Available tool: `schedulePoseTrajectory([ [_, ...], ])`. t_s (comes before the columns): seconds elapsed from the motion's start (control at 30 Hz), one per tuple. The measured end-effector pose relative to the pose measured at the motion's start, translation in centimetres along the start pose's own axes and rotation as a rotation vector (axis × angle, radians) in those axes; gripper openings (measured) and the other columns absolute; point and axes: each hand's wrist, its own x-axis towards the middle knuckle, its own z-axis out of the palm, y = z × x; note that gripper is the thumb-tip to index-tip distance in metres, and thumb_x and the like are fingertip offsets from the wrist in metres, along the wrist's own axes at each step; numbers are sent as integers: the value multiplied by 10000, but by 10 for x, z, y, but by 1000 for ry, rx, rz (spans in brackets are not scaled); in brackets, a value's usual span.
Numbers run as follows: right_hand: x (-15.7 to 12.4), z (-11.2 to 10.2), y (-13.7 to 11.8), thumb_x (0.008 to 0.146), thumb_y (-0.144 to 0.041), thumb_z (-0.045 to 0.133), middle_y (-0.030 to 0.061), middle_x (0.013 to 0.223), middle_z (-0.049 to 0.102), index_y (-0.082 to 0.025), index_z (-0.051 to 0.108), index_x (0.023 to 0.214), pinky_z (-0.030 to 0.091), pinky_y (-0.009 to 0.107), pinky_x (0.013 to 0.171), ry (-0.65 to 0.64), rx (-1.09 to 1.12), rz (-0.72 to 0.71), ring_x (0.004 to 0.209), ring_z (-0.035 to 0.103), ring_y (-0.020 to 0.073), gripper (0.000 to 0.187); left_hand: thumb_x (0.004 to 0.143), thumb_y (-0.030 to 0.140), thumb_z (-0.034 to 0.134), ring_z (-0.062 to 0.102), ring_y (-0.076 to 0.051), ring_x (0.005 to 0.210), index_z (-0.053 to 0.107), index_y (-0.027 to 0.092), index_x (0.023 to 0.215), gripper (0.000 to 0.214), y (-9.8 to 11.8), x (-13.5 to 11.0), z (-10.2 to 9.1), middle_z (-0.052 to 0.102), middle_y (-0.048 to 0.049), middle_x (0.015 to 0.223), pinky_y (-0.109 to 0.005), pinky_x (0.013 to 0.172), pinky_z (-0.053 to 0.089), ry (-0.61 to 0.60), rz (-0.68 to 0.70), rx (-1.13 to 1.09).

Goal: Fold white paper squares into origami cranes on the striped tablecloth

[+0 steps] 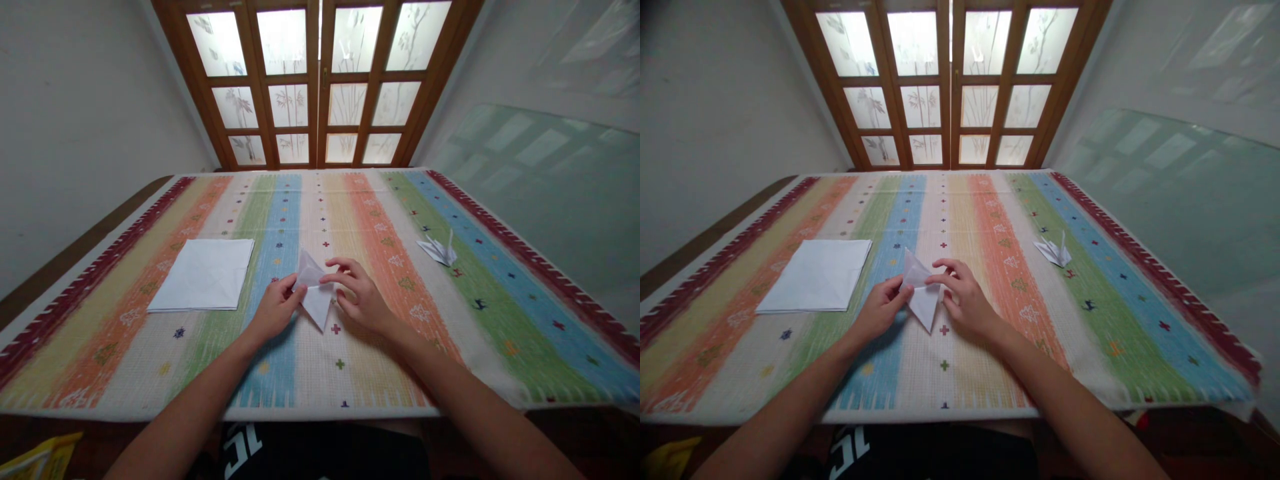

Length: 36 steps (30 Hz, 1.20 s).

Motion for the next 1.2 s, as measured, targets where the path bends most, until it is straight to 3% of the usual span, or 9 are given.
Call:
schedulePoseTrajectory([
  [0.07,1,-4,3,850,-22,591,106,1445,623,-303,777,1188,548,524,1081,-29,-8,-1,1243,645,283,478,946,557,678,608,-178,723,681,163,1102,424,-1,0,0,682,-24,838,-274,668,483,-3,-3,-64],
  [0.17,2,-10,3,890,-82,630,103,1415,671,-300,773,1220,561,510,1078,-106,54,7,1252,666,285,420,956,532,697,628,-166,700,483,204,1429,614,0,-2,1,691,1,842,-254,657,482,-19,-11,-189],
  [0.23,3,-11,2,912,-146,669,104,1367,710,-297,781,1224,600,474,1021,-133,114,35,1244,685,286,364,970,530,691,618,-151,668,382,241,1477,660,1,-4,2,687,17,841,-235,632,462,-27,-6,-237],
  [0.47,1,-9,3,943,-351,758,109,1286,754,-286,830,1142,649,401,909,-72,331,174,1137,739,252,221,1008,572,634,538,-134,636,514,246,1254,425,6,-7,1,590,39,791,-224,594,403,3,72,-154],
  [0.67,2,-1,5,939,-522,758,97,1069,798,-251,832,969,624,371,821,49,420,361,973,753,247,283,933,660,689,611,-176,763,544,220,1261,568,8,-8,-2,667,-23,932,-255,672,468,-118,112,-112],
  [0.8,2,5,4,891,-455,807,59,982,761,-244,742,1019,596,327,761,97,468,405,861,720,210,255,1000,542,643,606,-163,746,535,217,1217,405,5,-8,3,669,-15,897,-246,665,454,-65,92,-31],
  [0.97,2,7,0,913,-316,744,18,929,691,-239,654,958,563,284,727,60,386,329,809,672,167,127,1035,422,587,403,-108,539,467,247,1217,279,1,-7,6,450,103,672,-210,534,294,46,104,-34],
  [1.07,1,5,-2,954,-240,661,39,968,729,-231,712,963,576,306,783,-24,288,262,872,698,179,52,1005,356,611,458,-106,574,520,236,1156,213,3,-5,3,551,70,747,-216,557,328,116,102,59],
  [1.2,0,3,0,960,-141,573,87,1115,770,-233,791,1081,584,337,865,-101,167,196,1047,719,211,266,996,313,601,511,-126,626,640,204,1011,117,6,-3,0,663,10,831,-253,625,403,99,85,244],
])
